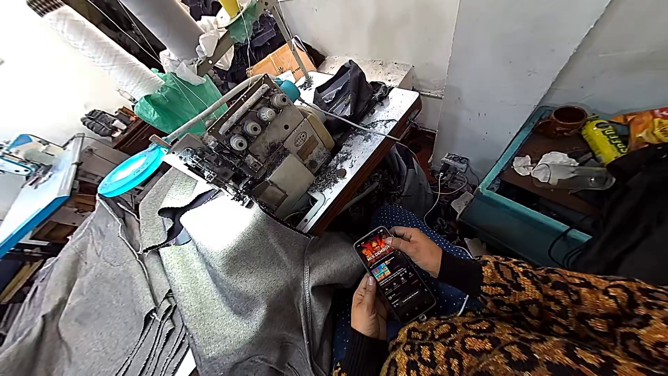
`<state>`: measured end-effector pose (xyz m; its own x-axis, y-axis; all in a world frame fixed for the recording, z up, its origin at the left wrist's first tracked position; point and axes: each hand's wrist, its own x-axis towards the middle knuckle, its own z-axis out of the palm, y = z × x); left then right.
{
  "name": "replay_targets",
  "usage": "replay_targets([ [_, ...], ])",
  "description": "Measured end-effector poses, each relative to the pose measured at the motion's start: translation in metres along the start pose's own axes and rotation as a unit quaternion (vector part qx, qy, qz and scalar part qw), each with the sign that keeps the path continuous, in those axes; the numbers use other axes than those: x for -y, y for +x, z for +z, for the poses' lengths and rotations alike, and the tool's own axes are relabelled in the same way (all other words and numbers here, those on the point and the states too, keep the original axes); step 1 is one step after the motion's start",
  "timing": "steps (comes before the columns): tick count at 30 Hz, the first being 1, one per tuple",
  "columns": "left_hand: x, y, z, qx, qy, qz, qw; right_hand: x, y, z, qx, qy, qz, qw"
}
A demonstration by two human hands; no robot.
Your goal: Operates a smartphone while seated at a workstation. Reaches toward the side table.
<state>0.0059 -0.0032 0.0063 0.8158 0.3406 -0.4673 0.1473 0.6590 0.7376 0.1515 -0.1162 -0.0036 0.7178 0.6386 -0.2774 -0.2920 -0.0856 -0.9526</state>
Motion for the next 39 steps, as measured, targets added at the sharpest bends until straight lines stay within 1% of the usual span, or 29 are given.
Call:
replay_targets([
  [9, -0.0023, -0.0011, 0.0023, -0.01, 0.006, -0.006, 1.0, -0.0037, 0.0012, -0.0007, -0.001, -0.011, -0.015, 1.0],
  [18, -0.0017, -0.0009, 0.0018, -0.009, 0.003, -0.006, 1.0, -0.0048, 0.0002, -0.0008, 0.001, -0.006, -0.011, 1.0],
  [33, -0.0003, -0.0006, 0.0008, -0.008, -0.004, -0.007, 1.0, -0.0022, -0.0028, -0.0003, 0.009, 0.008, 0.007, 1.0],
  [39, -0.0001, -0.0004, 0.0004, -0.003, 0.001, -0.001, 1.0, 0.0005, -0.0038, 0.0008, 0.002, -0.007, 0.021, 1.0],
])
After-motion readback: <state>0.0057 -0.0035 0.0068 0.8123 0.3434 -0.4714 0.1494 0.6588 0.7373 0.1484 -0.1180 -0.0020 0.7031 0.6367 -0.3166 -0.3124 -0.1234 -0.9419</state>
